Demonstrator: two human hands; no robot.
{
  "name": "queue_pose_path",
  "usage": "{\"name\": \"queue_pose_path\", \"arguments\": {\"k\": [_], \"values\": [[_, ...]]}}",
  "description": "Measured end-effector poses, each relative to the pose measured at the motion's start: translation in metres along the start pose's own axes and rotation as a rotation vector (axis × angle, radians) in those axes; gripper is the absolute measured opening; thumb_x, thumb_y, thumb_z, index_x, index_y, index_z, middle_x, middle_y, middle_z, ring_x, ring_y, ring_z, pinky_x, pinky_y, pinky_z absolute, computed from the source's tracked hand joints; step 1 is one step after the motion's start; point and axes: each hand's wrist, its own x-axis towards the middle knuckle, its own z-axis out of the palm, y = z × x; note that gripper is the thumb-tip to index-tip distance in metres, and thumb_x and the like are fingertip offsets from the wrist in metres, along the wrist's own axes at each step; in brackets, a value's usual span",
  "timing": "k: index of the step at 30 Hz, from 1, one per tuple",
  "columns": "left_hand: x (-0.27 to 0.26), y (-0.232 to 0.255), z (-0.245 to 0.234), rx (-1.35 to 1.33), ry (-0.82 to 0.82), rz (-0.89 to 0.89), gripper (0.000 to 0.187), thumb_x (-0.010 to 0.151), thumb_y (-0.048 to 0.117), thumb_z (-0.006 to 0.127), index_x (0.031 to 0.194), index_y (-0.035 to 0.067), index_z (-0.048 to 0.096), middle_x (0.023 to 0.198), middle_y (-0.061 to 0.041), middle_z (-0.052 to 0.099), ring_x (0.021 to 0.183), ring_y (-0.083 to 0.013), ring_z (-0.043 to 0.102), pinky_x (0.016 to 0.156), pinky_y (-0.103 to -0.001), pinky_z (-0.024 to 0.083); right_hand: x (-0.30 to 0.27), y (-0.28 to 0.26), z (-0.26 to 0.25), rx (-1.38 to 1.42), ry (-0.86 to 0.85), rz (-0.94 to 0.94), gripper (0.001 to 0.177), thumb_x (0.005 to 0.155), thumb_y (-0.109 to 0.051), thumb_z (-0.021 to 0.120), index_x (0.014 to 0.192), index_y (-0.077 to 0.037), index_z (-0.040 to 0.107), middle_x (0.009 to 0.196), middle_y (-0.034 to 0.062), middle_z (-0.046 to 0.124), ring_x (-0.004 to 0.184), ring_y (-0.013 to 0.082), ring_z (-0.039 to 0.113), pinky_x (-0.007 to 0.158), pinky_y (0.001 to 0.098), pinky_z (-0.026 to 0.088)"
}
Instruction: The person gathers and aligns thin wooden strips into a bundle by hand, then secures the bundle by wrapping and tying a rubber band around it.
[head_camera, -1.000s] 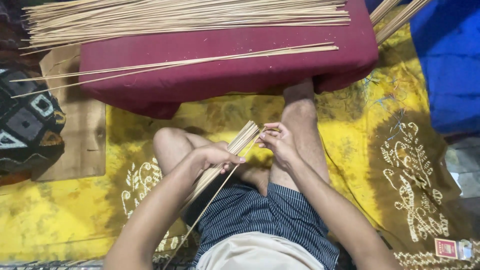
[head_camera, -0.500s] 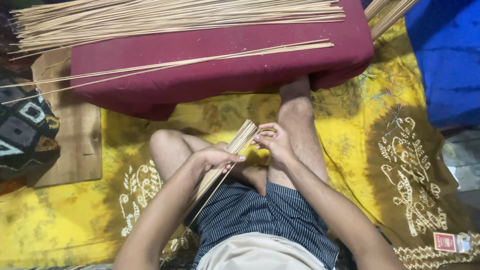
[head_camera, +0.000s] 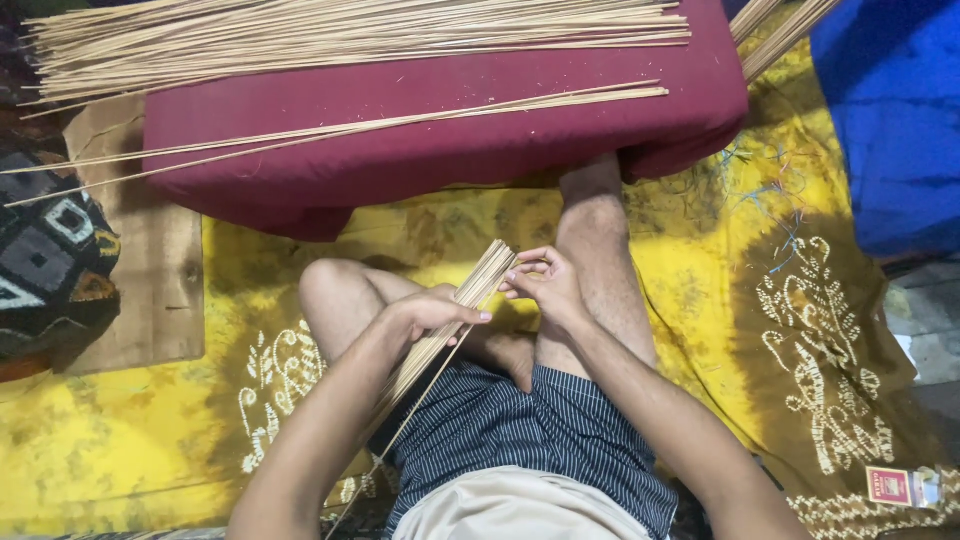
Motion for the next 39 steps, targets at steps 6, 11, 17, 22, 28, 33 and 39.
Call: {"name": "queue_pose_path", "arguments": {"k": [6, 11, 17, 22, 28, 33, 39], "values": [[0.0, 0.008, -0.002, 0.059, 0.014, 0.006, 0.046, 0.077, 0.028, 0.092, 0.094, -0.004, 0.065, 0.068, -0.015, 0.06, 0.058, -0.0239, 0.067, 0.047, -0.038, 0.061, 0.004, 0.003, -0.002, -0.01, 0.004, -0.011, 0.041, 0.084, 0.008, 0.08, 0.117, 0.005, 0.056, 0.09, 0.0186, 0.069, 0.071, 0.0316, 0.078, 0.061, 0.037, 0.07], [0.007, 0.0, -0.002, -0.138, -0.073, -0.055, 0.047, 0.082, 0.016, 0.088, 0.107, -0.012, 0.06, 0.09, -0.023, 0.066, 0.077, -0.0328, 0.075, 0.071, -0.048, 0.067, 0.004, 0.003, -0.001, -0.022, 0.006, -0.019, 0.041, 0.085, 0.009, 0.079, 0.118, 0.007, 0.056, 0.091, 0.0192, 0.068, 0.07, 0.032, 0.078, 0.061, 0.0378, 0.071], [0.016, -0.01, -0.008, -0.107, -0.097, -0.049, 0.046, 0.084, 0.017, 0.086, 0.108, -0.011, 0.059, 0.089, -0.019, 0.067, 0.075, -0.0287, 0.075, 0.067, -0.043, 0.068, 0.007, 0.007, -0.003, -0.017, 0.01, -0.031, 0.041, 0.084, 0.01, 0.079, 0.118, 0.007, 0.056, 0.091, 0.0194, 0.067, 0.069, 0.0327, 0.078, 0.06, 0.0384, 0.071], [0.012, -0.009, -0.007, -0.096, -0.086, -0.024, 0.044, 0.082, 0.017, 0.087, 0.103, -0.01, 0.06, 0.083, -0.017, 0.064, 0.065, -0.0235, 0.071, 0.061, -0.039, 0.068, 0.009, 0.01, -0.004, -0.016, 0.011, -0.045, 0.041, 0.083, 0.009, 0.081, 0.117, 0.007, 0.057, 0.091, 0.0193, 0.066, 0.068, 0.0325, 0.078, 0.06, 0.039, 0.071], [0.009, -0.003, -0.004, -0.066, -0.069, -0.011, 0.042, 0.081, 0.017, 0.089, 0.098, -0.009, 0.061, 0.078, -0.015, 0.063, 0.06, -0.0207, 0.069, 0.055, -0.035, 0.067, 0.01, 0.011, -0.007, -0.015, 0.007, -0.054, 0.042, 0.083, 0.009, 0.082, 0.116, 0.008, 0.057, 0.091, 0.0205, 0.066, 0.068, 0.033, 0.078, 0.06, 0.0401, 0.071], [-0.006, 0.012, 0.005, -0.019, -0.043, -0.003, 0.039, 0.081, 0.017, 0.088, 0.093, -0.008, 0.06, 0.073, -0.012, 0.06, 0.054, -0.0171, 0.064, 0.049, -0.031, 0.063, 0.006, 0.008, -0.006, -0.018, 0.002, -0.088, 0.041, 0.082, 0.011, 0.082, 0.115, 0.01, 0.057, 0.089, 0.0186, 0.065, 0.068, 0.0302, 0.077, 0.061, 0.0383, 0.071], [-0.027, 0.035, 0.01, 0.082, 0.001, 0.008, 0.036, 0.081, 0.018, 0.088, 0.086, -0.006, 0.062, 0.066, -0.011, 0.059, 0.048, -0.0175, 0.061, 0.043, -0.032, 0.061, -0.003, -0.007, -0.002, -0.017, -0.001, -0.109, 0.037, 0.083, 0.011, 0.079, 0.112, 0.009, 0.056, 0.088, 0.0181, 0.064, 0.069, 0.0301, 0.077, 0.062, 0.0373, 0.071]]}}
